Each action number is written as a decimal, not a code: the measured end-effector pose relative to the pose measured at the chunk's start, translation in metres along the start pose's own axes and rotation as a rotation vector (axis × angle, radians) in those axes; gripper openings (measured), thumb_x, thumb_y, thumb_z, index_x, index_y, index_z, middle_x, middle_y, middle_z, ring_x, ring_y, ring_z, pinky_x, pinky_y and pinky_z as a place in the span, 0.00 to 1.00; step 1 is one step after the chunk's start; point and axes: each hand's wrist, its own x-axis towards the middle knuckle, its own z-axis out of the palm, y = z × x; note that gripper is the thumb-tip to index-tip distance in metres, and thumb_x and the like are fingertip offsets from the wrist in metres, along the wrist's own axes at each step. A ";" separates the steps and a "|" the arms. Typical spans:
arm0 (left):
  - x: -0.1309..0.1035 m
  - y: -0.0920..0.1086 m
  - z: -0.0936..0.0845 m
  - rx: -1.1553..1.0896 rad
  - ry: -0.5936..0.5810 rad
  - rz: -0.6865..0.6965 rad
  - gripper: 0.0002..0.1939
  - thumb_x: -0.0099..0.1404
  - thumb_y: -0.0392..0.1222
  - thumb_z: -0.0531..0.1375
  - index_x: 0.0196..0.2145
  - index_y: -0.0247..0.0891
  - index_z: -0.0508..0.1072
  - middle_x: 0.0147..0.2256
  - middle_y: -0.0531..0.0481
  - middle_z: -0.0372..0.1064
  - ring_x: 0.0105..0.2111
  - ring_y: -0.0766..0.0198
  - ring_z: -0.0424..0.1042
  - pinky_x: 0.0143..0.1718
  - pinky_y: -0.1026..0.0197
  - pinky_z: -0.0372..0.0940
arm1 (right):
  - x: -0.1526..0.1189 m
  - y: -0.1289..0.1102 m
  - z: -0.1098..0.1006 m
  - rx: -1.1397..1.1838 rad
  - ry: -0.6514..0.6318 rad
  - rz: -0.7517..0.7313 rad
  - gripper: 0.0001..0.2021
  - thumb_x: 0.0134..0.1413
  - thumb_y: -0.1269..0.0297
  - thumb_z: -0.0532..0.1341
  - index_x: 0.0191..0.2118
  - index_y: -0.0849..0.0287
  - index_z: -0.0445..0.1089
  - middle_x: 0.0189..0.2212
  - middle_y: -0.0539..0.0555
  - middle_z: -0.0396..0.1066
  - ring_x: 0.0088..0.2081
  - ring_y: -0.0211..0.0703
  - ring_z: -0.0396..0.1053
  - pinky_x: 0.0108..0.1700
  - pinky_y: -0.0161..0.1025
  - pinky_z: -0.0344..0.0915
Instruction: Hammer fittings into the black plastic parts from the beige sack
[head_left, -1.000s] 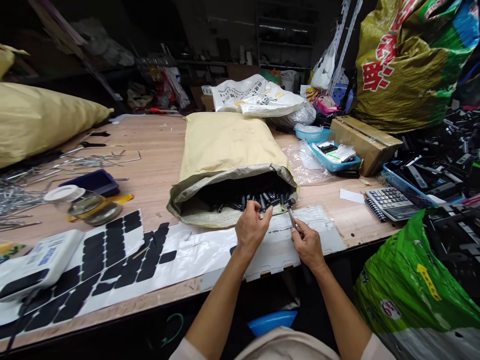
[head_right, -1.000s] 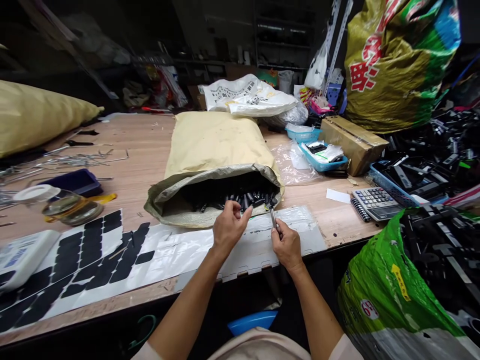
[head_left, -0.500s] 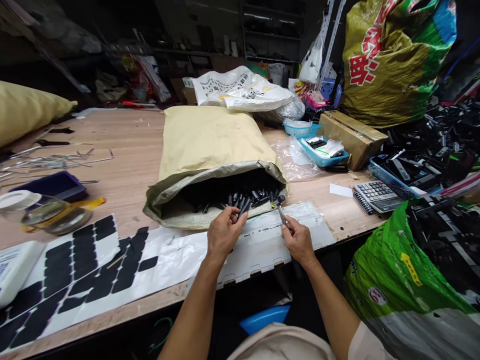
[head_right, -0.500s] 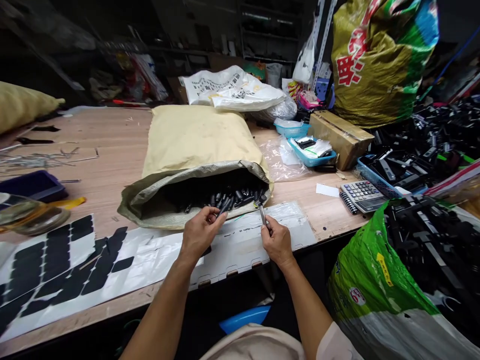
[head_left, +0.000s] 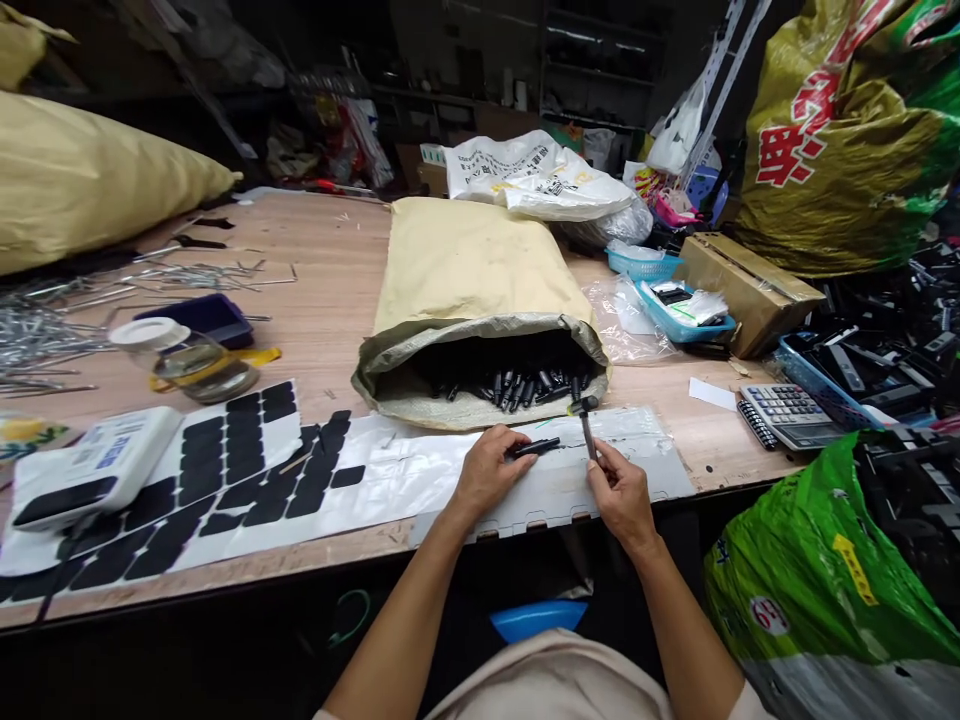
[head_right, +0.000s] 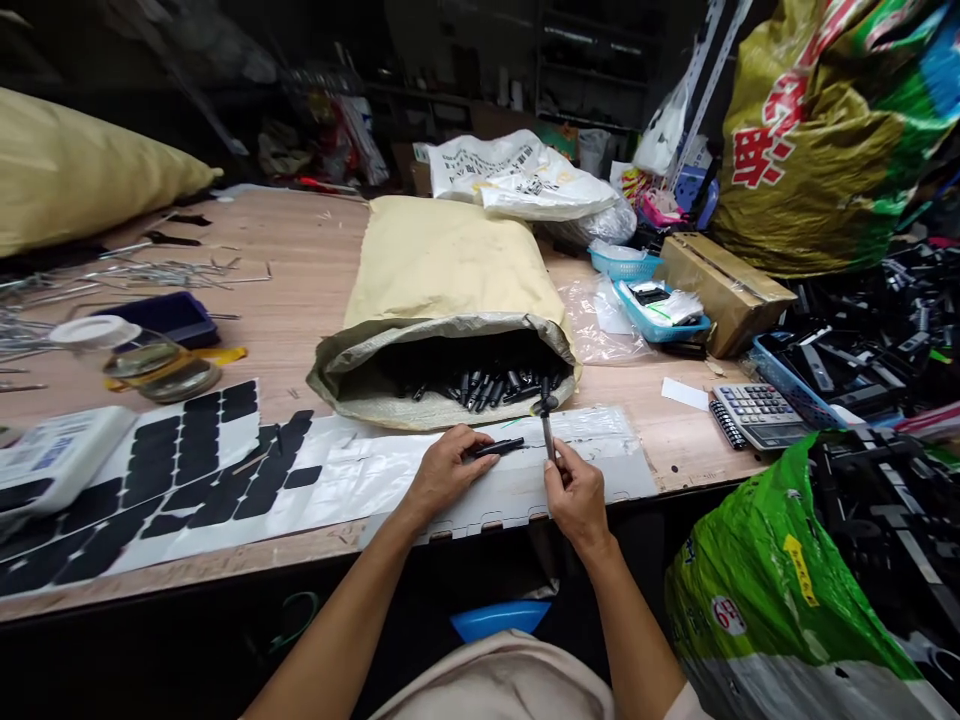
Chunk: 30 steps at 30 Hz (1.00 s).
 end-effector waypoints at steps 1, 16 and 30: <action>0.000 0.000 0.000 -0.017 0.002 -0.010 0.07 0.61 0.41 0.64 0.38 0.41 0.77 0.36 0.50 0.71 0.37 0.60 0.70 0.40 0.58 0.65 | -0.006 -0.004 0.000 0.006 -0.035 -0.010 0.21 0.61 0.60 0.58 0.56 0.65 0.74 0.25 0.50 0.72 0.23 0.39 0.67 0.26 0.34 0.66; 0.004 0.008 0.000 -0.110 0.007 -0.170 0.07 0.54 0.34 0.66 0.25 0.39 0.70 0.31 0.55 0.66 0.33 0.64 0.67 0.35 0.62 0.59 | -0.024 -0.035 0.017 -0.210 -0.166 -0.250 0.20 0.60 0.68 0.57 0.56 0.60 0.74 0.46 0.59 0.80 0.45 0.51 0.80 0.48 0.41 0.75; 0.005 0.007 0.000 -0.143 0.000 -0.187 0.05 0.53 0.35 0.66 0.30 0.41 0.77 0.33 0.54 0.70 0.36 0.61 0.70 0.39 0.60 0.62 | -0.028 -0.024 0.010 -0.257 -0.119 -0.210 0.20 0.60 0.67 0.57 0.56 0.61 0.75 0.45 0.61 0.80 0.43 0.53 0.80 0.46 0.43 0.75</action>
